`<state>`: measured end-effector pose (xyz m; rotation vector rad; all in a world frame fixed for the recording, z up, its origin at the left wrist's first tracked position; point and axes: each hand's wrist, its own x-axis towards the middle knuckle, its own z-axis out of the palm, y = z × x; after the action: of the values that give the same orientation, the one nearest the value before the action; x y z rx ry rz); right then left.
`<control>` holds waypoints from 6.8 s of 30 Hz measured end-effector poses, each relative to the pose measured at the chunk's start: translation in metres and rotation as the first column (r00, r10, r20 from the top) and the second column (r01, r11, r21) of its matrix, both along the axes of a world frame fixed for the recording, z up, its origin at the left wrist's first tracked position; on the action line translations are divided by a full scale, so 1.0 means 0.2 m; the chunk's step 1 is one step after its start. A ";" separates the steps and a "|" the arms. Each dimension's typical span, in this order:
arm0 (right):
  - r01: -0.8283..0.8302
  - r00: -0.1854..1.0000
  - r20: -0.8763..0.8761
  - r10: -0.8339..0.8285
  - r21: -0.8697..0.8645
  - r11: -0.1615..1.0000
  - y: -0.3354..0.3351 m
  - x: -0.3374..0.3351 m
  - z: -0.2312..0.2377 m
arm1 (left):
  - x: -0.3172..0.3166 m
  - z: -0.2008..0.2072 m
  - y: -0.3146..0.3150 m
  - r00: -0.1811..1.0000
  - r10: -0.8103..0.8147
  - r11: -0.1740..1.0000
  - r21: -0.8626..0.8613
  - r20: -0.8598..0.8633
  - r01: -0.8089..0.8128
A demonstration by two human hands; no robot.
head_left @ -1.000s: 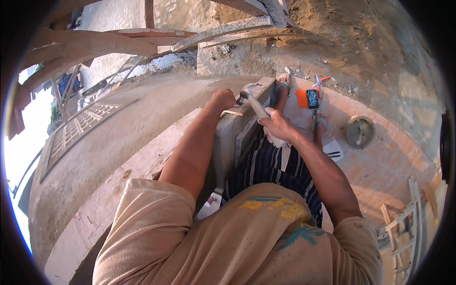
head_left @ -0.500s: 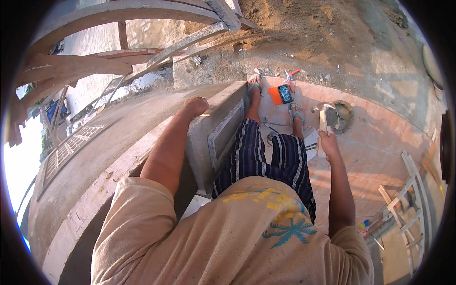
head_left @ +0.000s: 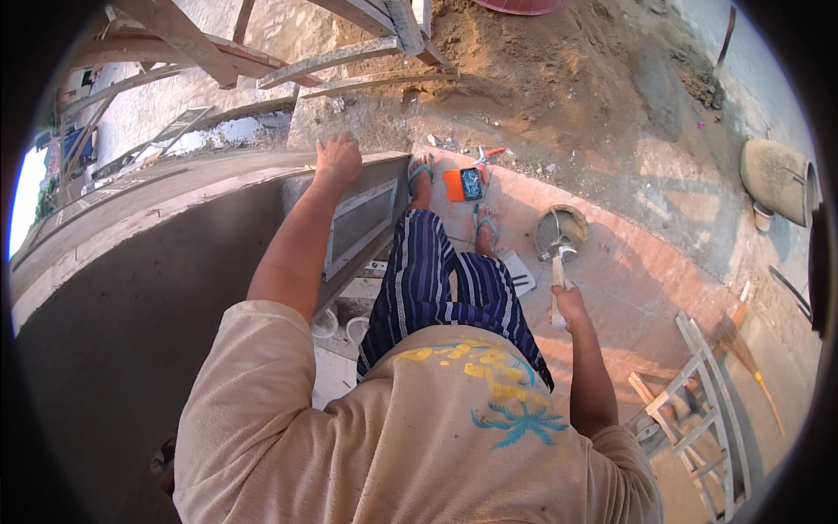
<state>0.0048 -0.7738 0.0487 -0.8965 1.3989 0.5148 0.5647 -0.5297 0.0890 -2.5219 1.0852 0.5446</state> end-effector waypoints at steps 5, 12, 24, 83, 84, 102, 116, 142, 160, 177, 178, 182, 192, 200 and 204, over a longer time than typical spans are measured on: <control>-0.145 0.986 -0.077 0.146 0.016 0.989 -0.10 -0.03 0.00 | -0.54 0.06 0.01 0.919 0.018 0.759 -0.593 -0.393 -0.268; -0.433 0.892 -0.169 0.419 -0.052 0.900 -0.23 0.07 -0.02 | -1.50 0.05 0.44 0.748 0.110 0.724 -0.464 -0.654 -0.511; -0.695 0.719 -0.133 0.682 -0.120 0.709 -0.20 0.43 -0.07 | -1.89 0.03 1.45 0.477 0.598 0.726 0.183 -0.645 -0.663; -0.978 0.192 0.239 0.952 -0.030 0.205 1.02 0.28 0.57 | -3.00 -0.17 1.98 0.227 0.565 0.187 -0.145 -0.794 -0.972; -0.984 0.155 0.193 0.969 -0.056 0.169 1.00 0.32 0.67 | -3.01 -0.14 1.92 0.190 0.572 0.192 -0.094 -0.798 -0.977; -0.954 0.296 0.132 0.946 -0.002 0.298 0.28 0.51 0.48 | -2.56 -0.25 1.23 0.326 0.427 0.630 0.019 -0.843 -0.776; -0.962 0.274 0.207 0.939 0.063 0.267 0.19 0.53 0.31 | -2.41 0.29 1.18 -0.121 0.559 0.401 0.395 -0.820 -0.827; -0.892 0.212 -0.024 0.977 -0.413 0.183 0.80 0.46 0.33 | -2.79 -0.12 2.40 -0.194 0.664 -0.089 0.182 -0.722 -0.979; -0.472 0.853 0.128 0.505 -0.219 0.854 -0.26 0.70 0.15 | -2.59 0.33 1.65 -0.266 0.698 -0.010 0.363 -0.665 -0.932; -0.628 0.762 0.055 0.645 -0.183 0.757 -0.96 0.93 0.18 | -1.97 0.23 0.88 0.383 0.607 0.430 -0.118 -0.696 -0.895; -0.613 0.768 0.066 0.637 -0.211 0.761 -0.94 0.91 0.20 | -1.91 0.22 0.85 0.285 0.628 0.364 -0.050 -0.724 -0.930; -0.563 0.779 0.140 0.612 -0.273 0.780 -0.86 0.92 0.36 | -1.72 0.22 0.79 0.212 0.614 0.252 -0.065 -0.761 -0.966; -0.787 0.498 -0.136 0.856 -0.484 0.382 -0.75 1.08 0.30 | -1.68 0.30 0.91 0.250 0.580 0.274 -0.104 -0.775 -0.956; -0.682 0.320 -0.026 0.947 -0.700 0.212 -0.39 1.62 0.55 | -1.99 0.39 1.28 0.083 0.711 0.057 -0.060 -0.698 -0.997; -0.380 0.177 0.189 0.966 -0.892 0.244 -0.31 1.95 0.63 | -2.12 0.36 1.28 -0.069 0.712 -0.103 -0.007 -0.699 -0.995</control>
<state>0.3941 -0.8354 0.1738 -2.2372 0.1006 0.2291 0.1401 -0.2740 0.1616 -3.4242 -1.1601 1.4742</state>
